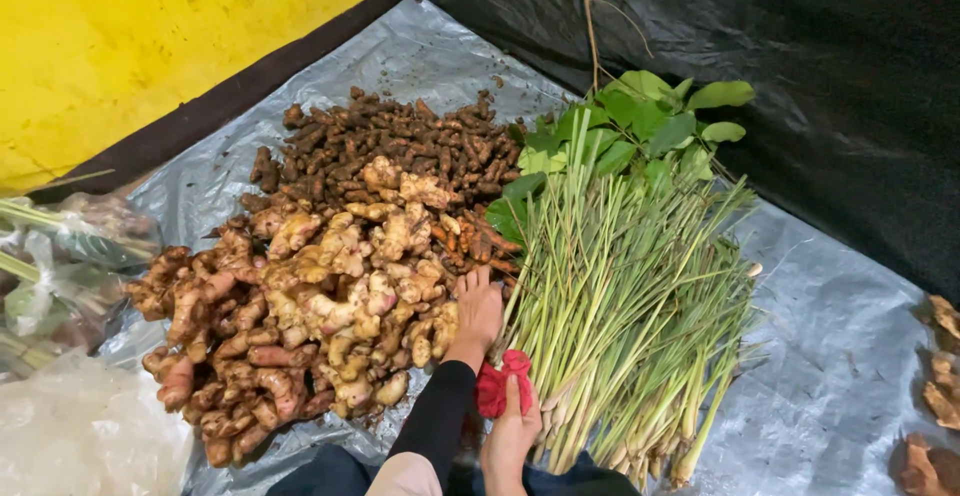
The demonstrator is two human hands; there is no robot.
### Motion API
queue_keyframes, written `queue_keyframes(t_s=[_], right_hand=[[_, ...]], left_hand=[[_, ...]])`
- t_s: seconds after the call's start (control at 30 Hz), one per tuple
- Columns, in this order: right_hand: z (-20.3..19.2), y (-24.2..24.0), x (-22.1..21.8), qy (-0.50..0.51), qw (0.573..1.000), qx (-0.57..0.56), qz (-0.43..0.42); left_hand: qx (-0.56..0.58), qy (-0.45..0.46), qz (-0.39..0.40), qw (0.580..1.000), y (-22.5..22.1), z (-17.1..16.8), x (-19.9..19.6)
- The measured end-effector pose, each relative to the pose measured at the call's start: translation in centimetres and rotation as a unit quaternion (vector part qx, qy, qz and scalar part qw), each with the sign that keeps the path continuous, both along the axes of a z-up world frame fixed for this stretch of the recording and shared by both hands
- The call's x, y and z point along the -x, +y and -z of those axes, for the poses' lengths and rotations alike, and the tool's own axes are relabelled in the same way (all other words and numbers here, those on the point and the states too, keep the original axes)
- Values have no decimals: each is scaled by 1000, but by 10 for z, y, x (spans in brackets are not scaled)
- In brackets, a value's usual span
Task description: Cleaning and inspecting ginger roots using a red cloth
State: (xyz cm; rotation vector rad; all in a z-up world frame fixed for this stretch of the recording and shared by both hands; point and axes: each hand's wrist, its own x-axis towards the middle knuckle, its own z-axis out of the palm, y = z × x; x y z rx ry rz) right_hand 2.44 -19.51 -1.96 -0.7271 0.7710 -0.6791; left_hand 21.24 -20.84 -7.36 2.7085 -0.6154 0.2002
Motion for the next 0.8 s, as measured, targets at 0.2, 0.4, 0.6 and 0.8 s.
queue_keyframes(t_s=[0.2, 0.4, 0.6, 0.8], right_hand=[[6, 0, 0, 21, 1000, -11, 12], [10, -3, -1, 23, 1000, -2, 11], [18, -1, -5, 3, 1000, -22, -1], [38, -11, -10, -32, 998, -53, 6]], left_hand=[[-90, 49, -18, 995, -7, -8, -1], [-90, 39, -29, 995, -13, 7, -4], [9, -45, 13, 999, 8, 12, -2], [133, 94, -24, 986, 66, -52, 46]])
